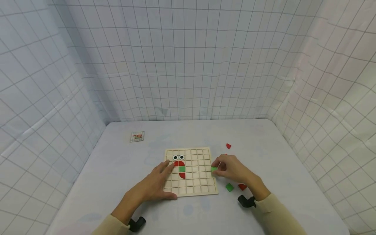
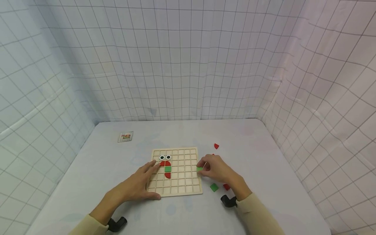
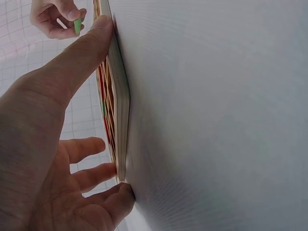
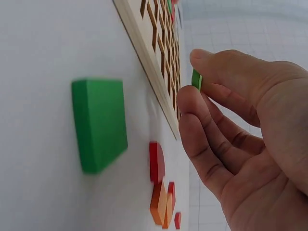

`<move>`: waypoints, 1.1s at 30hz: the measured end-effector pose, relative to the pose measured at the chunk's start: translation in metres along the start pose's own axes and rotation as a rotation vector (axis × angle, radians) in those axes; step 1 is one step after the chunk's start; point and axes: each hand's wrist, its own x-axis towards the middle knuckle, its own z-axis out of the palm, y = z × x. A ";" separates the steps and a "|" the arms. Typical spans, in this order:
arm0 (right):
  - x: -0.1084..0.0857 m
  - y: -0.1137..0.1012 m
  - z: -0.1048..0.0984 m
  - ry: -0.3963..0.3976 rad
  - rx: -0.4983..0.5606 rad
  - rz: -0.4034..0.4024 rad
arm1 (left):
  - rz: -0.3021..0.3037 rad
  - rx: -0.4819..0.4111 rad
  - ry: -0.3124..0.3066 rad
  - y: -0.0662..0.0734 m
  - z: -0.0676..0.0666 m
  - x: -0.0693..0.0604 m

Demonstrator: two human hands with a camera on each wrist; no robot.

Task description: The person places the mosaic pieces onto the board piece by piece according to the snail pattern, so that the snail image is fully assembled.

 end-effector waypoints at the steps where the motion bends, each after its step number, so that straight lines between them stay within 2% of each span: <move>1: 0.002 -0.002 0.002 0.001 0.002 -0.011 | 0.002 0.001 -0.001 0.000 0.000 0.001; 6: 0.012 -0.009 0.011 0.004 0.021 -0.033 | 0.007 0.001 -0.001 -0.002 0.002 0.004; 14: 0.027 -0.024 0.029 -0.023 0.015 -0.009 | -0.016 0.009 -0.001 -0.003 0.003 0.004; 25: 0.043 -0.040 0.049 -0.041 -0.024 -0.091 | -0.019 -0.008 -0.011 -0.002 0.002 0.002; 33: 0.050 -0.051 0.058 -0.052 -0.042 -0.080 | -0.021 0.000 -0.016 -0.002 0.002 0.004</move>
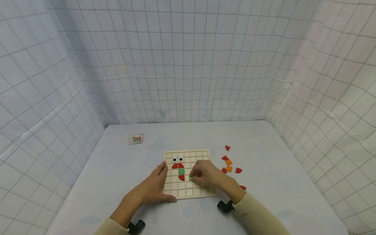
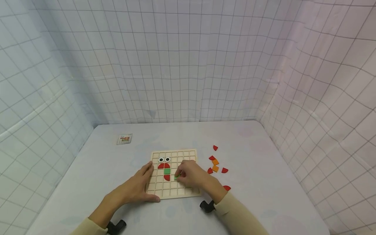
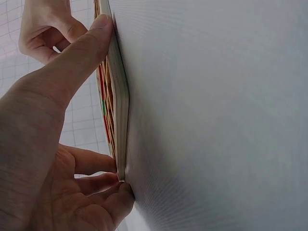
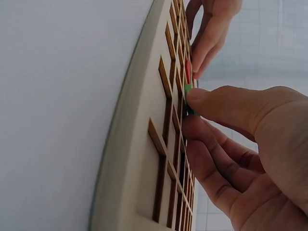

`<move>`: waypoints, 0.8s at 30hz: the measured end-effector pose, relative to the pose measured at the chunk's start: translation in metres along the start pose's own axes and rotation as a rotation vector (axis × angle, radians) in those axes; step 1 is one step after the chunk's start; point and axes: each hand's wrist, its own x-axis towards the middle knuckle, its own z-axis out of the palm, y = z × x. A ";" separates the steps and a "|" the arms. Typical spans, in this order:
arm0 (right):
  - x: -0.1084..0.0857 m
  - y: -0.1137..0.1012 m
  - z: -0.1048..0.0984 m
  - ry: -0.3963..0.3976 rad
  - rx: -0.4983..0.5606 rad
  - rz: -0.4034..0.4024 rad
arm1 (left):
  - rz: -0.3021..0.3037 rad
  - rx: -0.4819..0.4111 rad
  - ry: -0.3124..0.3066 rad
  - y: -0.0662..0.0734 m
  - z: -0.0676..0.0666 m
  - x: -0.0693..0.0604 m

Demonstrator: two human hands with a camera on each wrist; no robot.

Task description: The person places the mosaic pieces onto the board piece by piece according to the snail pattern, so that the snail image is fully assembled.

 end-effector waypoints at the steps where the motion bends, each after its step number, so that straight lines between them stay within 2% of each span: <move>1: 0.001 -0.001 0.001 -0.001 0.000 -0.003 | -0.001 -0.001 -0.001 0.000 0.000 0.000; 24: 0.009 -0.007 0.008 -0.023 -0.049 -0.038 | -0.002 0.008 -0.003 0.000 -0.001 -0.001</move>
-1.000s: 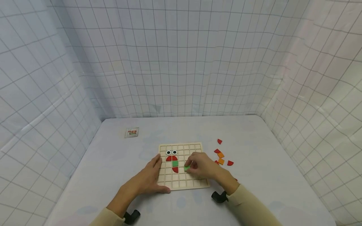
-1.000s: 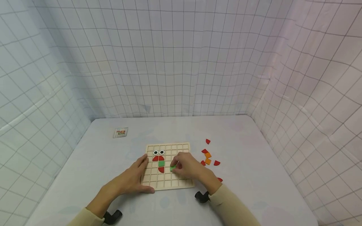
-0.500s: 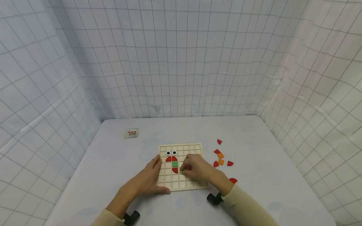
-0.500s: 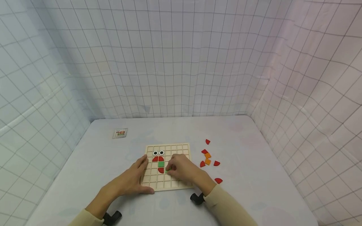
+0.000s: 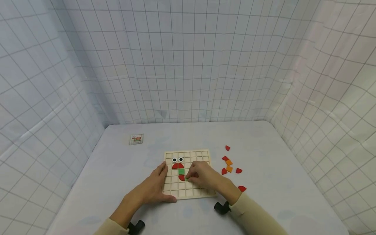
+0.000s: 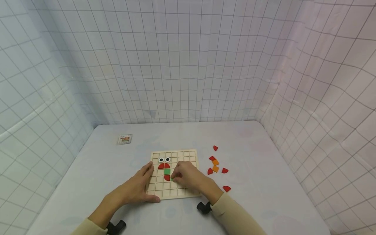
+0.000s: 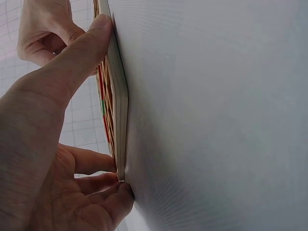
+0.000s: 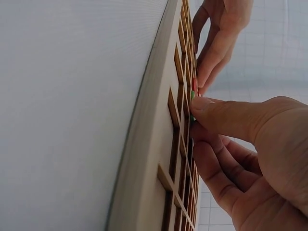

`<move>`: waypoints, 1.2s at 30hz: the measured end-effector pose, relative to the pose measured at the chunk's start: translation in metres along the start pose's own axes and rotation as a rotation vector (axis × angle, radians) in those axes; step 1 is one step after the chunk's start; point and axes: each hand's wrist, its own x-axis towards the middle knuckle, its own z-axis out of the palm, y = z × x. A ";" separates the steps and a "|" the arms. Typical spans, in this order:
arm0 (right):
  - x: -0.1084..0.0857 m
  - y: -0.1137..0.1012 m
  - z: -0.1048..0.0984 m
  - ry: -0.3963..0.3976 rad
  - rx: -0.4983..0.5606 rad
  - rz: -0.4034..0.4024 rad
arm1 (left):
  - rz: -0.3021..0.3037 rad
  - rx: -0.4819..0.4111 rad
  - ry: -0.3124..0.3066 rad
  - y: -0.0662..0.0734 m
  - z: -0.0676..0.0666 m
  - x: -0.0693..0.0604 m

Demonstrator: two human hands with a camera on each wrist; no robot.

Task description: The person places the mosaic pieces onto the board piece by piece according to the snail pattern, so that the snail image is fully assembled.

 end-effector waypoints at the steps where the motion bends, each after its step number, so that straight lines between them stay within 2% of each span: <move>1: 0.000 0.000 0.000 0.002 0.006 -0.004 | -0.001 -0.003 0.001 0.000 0.000 0.000; 10: -0.010 0.000 -0.003 0.043 0.013 -0.020 | -0.002 -0.015 0.002 0.001 0.000 -0.001; 17: -0.027 0.005 -0.012 0.076 0.024 -0.005 | -0.017 -0.022 0.003 -0.001 0.003 -0.001; 27: -0.068 0.027 -0.034 0.090 0.062 0.076 | -0.017 -0.021 -0.003 -0.001 0.002 -0.001; 34: -0.101 0.048 -0.054 0.080 0.037 0.061 | -0.007 -0.025 0.003 0.000 0.001 -0.002; 36: -0.108 0.051 -0.060 0.067 0.041 0.080 | -0.005 -0.027 0.003 0.000 0.001 -0.003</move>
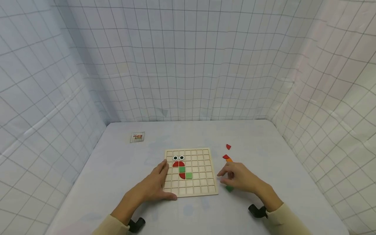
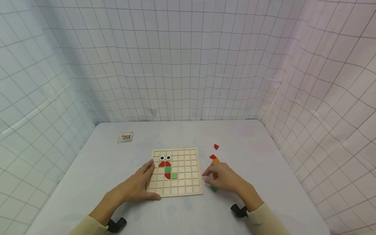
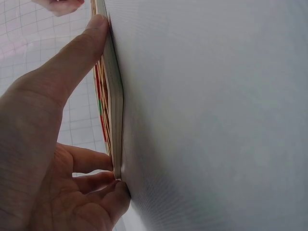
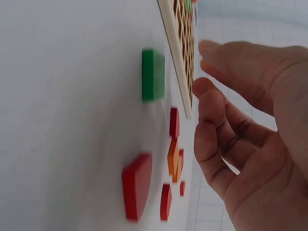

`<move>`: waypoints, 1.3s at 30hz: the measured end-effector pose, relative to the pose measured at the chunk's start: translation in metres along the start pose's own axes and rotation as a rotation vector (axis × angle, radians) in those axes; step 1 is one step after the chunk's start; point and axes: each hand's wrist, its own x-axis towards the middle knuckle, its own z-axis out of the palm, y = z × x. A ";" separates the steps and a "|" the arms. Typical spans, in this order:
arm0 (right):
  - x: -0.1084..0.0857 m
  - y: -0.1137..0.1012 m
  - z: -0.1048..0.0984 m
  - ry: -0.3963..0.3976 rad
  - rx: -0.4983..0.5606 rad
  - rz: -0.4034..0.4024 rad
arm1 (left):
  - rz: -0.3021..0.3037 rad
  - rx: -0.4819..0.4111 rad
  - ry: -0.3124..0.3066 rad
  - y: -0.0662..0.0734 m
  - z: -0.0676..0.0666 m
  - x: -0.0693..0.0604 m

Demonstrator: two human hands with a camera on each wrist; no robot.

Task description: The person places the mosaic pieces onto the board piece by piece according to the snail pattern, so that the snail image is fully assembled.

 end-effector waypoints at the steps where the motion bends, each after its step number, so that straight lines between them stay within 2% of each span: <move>1: -0.003 0.002 -0.003 -0.009 0.001 0.012 | 0.000 0.002 0.000 0.000 0.000 0.000; 7: -0.021 0.013 -0.014 -0.100 0.062 0.091 | -0.002 -0.001 0.005 0.002 -0.001 -0.001; 14: -0.031 0.023 -0.021 -0.173 0.126 0.114 | -0.001 0.001 0.011 0.002 -0.001 -0.002; 29: -0.027 0.025 -0.016 -0.181 0.127 0.174 | 0.005 -0.003 0.003 0.000 0.000 -0.001; 39: -0.025 0.025 -0.013 -0.170 0.124 0.159 | 0.000 0.001 -0.001 0.000 -0.001 -0.001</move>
